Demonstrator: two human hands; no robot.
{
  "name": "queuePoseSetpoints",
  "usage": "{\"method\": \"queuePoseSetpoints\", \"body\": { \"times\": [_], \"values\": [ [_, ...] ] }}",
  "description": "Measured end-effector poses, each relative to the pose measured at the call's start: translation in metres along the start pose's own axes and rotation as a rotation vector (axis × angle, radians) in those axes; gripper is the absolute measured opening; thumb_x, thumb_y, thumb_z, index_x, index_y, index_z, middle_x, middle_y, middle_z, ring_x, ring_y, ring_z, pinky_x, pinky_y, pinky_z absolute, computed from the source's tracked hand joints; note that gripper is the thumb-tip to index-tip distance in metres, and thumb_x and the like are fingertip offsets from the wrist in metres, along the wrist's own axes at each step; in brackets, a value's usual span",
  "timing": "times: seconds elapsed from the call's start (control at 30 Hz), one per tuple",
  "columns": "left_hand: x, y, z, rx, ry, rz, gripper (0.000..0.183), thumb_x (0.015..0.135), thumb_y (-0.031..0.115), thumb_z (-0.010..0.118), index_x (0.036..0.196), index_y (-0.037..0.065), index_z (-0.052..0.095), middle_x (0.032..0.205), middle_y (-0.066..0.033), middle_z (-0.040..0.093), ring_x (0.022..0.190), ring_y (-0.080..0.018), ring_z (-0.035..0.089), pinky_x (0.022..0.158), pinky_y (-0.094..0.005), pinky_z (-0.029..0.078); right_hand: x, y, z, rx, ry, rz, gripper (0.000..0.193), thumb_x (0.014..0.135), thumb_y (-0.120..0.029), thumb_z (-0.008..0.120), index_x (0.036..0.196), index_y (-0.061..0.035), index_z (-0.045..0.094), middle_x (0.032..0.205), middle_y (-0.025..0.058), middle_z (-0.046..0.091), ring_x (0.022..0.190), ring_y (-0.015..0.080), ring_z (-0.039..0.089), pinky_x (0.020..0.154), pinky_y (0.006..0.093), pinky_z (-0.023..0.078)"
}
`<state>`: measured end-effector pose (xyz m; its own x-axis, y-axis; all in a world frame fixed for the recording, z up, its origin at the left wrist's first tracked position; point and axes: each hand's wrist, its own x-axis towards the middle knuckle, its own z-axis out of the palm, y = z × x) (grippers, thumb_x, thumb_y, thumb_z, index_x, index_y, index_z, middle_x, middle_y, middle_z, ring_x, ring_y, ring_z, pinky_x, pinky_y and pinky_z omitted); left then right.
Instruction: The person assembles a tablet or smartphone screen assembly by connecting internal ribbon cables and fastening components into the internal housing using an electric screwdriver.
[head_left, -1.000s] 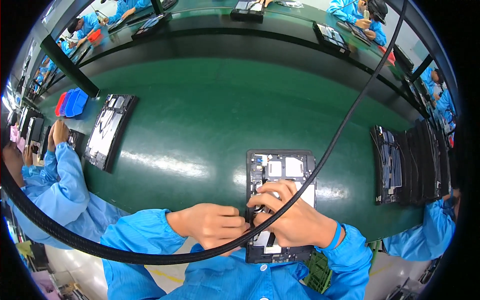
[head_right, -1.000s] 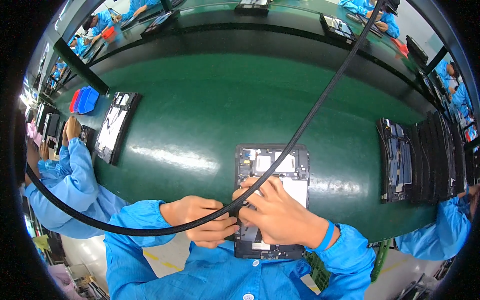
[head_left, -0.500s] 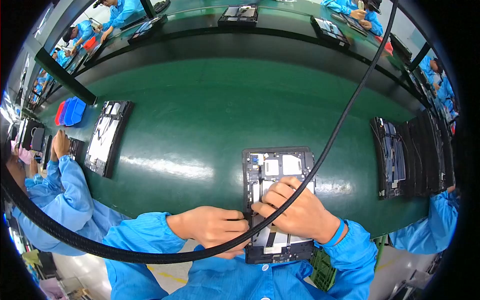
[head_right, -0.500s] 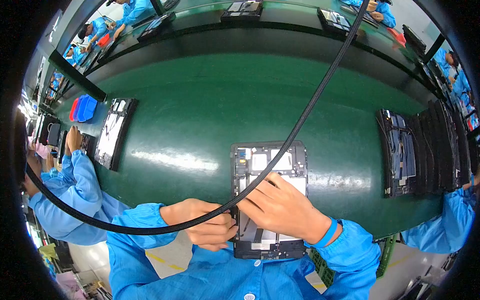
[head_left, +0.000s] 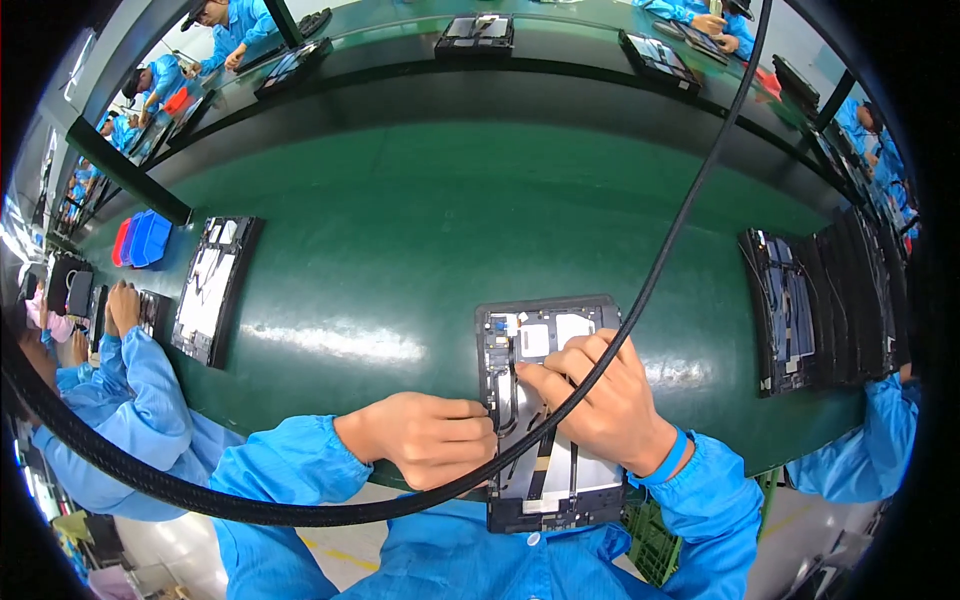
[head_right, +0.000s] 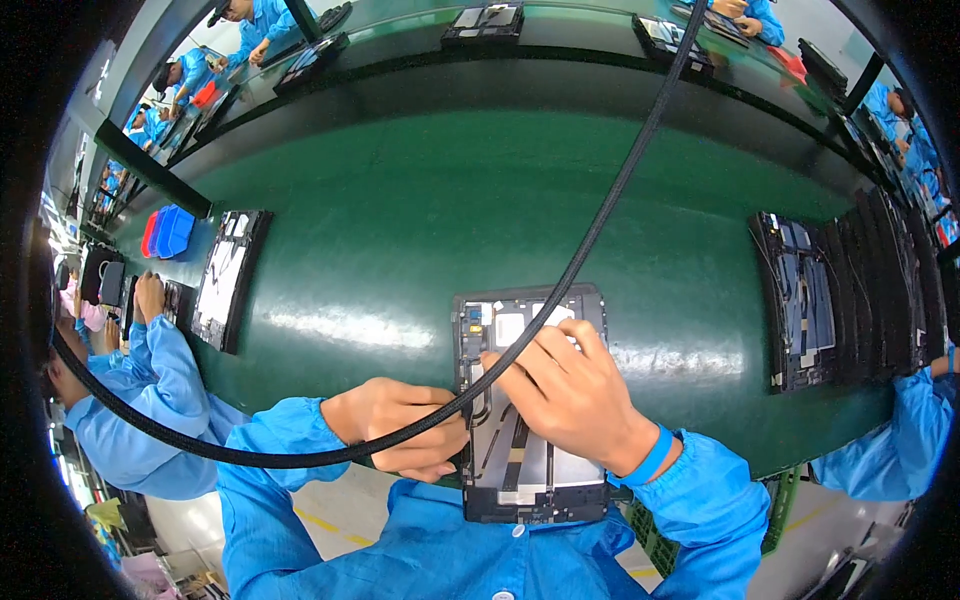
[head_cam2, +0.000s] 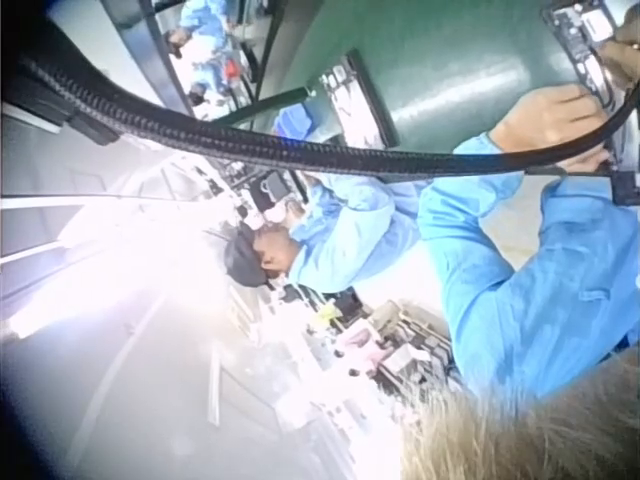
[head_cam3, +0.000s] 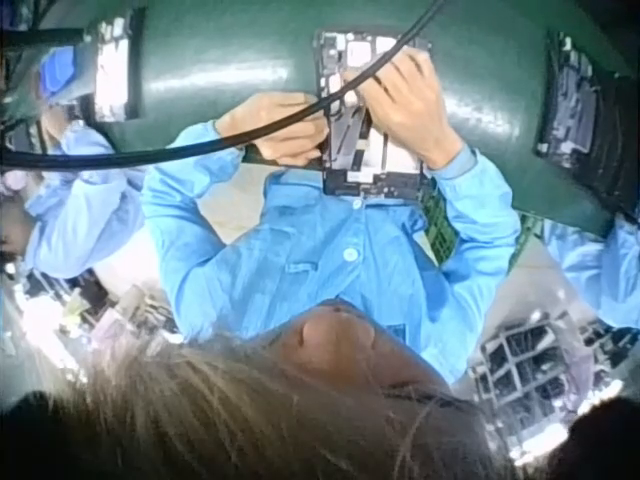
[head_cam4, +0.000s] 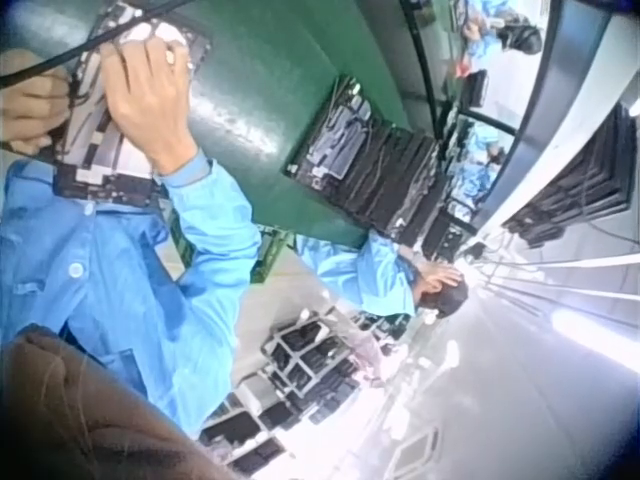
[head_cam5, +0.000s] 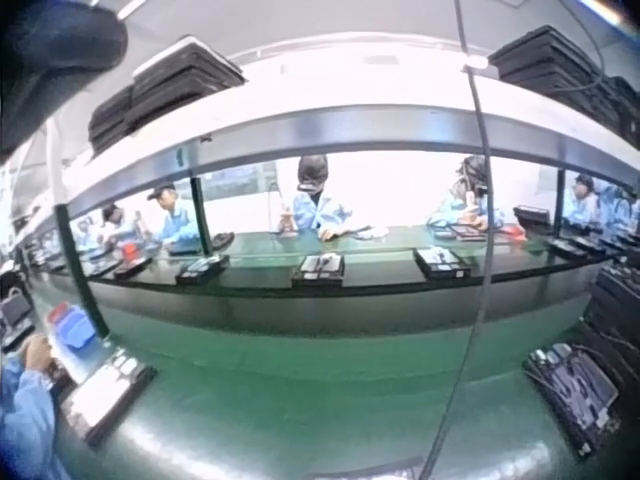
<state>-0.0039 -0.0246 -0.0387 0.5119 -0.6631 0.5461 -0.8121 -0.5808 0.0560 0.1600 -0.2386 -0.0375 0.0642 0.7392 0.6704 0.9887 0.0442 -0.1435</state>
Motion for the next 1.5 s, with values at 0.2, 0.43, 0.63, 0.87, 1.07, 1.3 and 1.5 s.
{"method": "queuePoseSetpoints", "body": {
  "times": [0.2, 0.43, 0.63, 0.87, 1.07, 1.3, 1.5],
  "values": [
    [-0.003, 0.000, -0.003, 0.050, -0.009, -0.021, 0.026, 0.098, 0.020, 0.071, 0.098, -0.005, 0.079, 0.100, -0.0134, 0.078, 0.089, -0.0285, 0.077, 0.089, -0.0388, 0.068, -0.001, 0.001, 0.001, 0.010, -0.047, 0.026, 0.038, 0.073, -0.013, 0.082, 0.111, -0.0087, 0.080, 0.092, 0.0000, 0.066, 0.089, 0.0240, 0.064, 0.083, 0.0424, 0.050],
    [-0.001, 0.000, 0.000, 0.030, 0.043, -0.046, 0.038, 0.075, 0.023, 0.076, 0.095, -0.009, 0.074, 0.096, -0.0164, 0.072, 0.089, -0.0329, 0.073, 0.087, -0.0417, 0.066, -0.003, 0.000, 0.000, 0.016, -0.092, 0.040, 0.036, 0.075, -0.012, 0.083, 0.111, -0.0085, 0.080, 0.092, 0.0000, 0.067, 0.088, 0.0232, 0.063, 0.081, 0.0414, 0.050],
    [0.002, -0.001, -0.002, 0.001, 0.046, -0.084, 0.029, 0.088, 0.021, 0.078, 0.094, -0.007, 0.073, 0.097, -0.0159, 0.072, 0.090, -0.0325, 0.073, 0.087, -0.0414, 0.066, 0.001, 0.000, -0.003, 0.052, -0.116, 0.003, 0.029, 0.085, -0.009, 0.077, 0.113, -0.0032, 0.080, 0.106, 0.0046, 0.071, 0.100, 0.0215, 0.066, 0.077, 0.0379, 0.045],
    [0.003, -0.008, 0.001, -0.070, 0.076, -0.058, 0.025, 0.091, 0.018, 0.079, 0.087, -0.005, 0.071, 0.098, -0.0164, 0.072, 0.089, -0.0333, 0.073, 0.087, -0.0419, 0.065, 0.025, 0.012, 0.011, 0.193, -0.053, -0.036, 0.029, 0.076, -0.004, 0.084, 0.105, -0.0062, 0.079, 0.093, 0.0035, 0.069, 0.082, 0.0247, 0.064, 0.070, 0.0388, 0.048],
    [-0.005, -0.007, 0.003, -0.034, 0.081, -0.067, 0.027, 0.093, 0.018, 0.079, 0.094, -0.008, 0.072, 0.099, -0.0176, 0.073, 0.089, -0.0358, 0.073, 0.087, -0.0431, 0.066, 0.017, 0.025, 0.030, 0.351, -0.045, 0.030, 0.024, 0.080, -0.001, 0.087, 0.102, -0.0056, 0.080, 0.089, 0.0045, 0.067, 0.080, 0.0262, 0.063, 0.069, 0.0410, 0.050],
    [-0.004, -0.006, -0.003, -0.046, 0.045, -0.100, 0.029, 0.094, 0.019, 0.080, 0.096, -0.009, 0.073, 0.099, -0.0174, 0.074, 0.090, -0.0366, 0.074, 0.089, -0.0441, 0.066, 0.021, 0.021, 0.025, 0.389, -0.070, 0.050, 0.028, 0.077, 0.000, 0.084, 0.104, -0.0040, 0.081, 0.095, 0.0058, 0.070, 0.086, 0.0274, 0.065, 0.075, 0.0400, 0.052],
    [0.003, -0.008, -0.012, -0.043, 0.048, -0.121, 0.026, 0.094, 0.017, 0.078, 0.090, -0.007, 0.073, 0.094, -0.0164, 0.073, 0.086, -0.0356, 0.074, 0.090, -0.0442, 0.067, 0.025, 0.016, 0.020, 0.477, -0.080, 0.102, 0.032, 0.076, 0.003, 0.082, 0.107, -0.0017, 0.081, 0.100, 0.0083, 0.073, 0.090, 0.0303, 0.067, 0.080, 0.0411, 0.056]
  ]
}}
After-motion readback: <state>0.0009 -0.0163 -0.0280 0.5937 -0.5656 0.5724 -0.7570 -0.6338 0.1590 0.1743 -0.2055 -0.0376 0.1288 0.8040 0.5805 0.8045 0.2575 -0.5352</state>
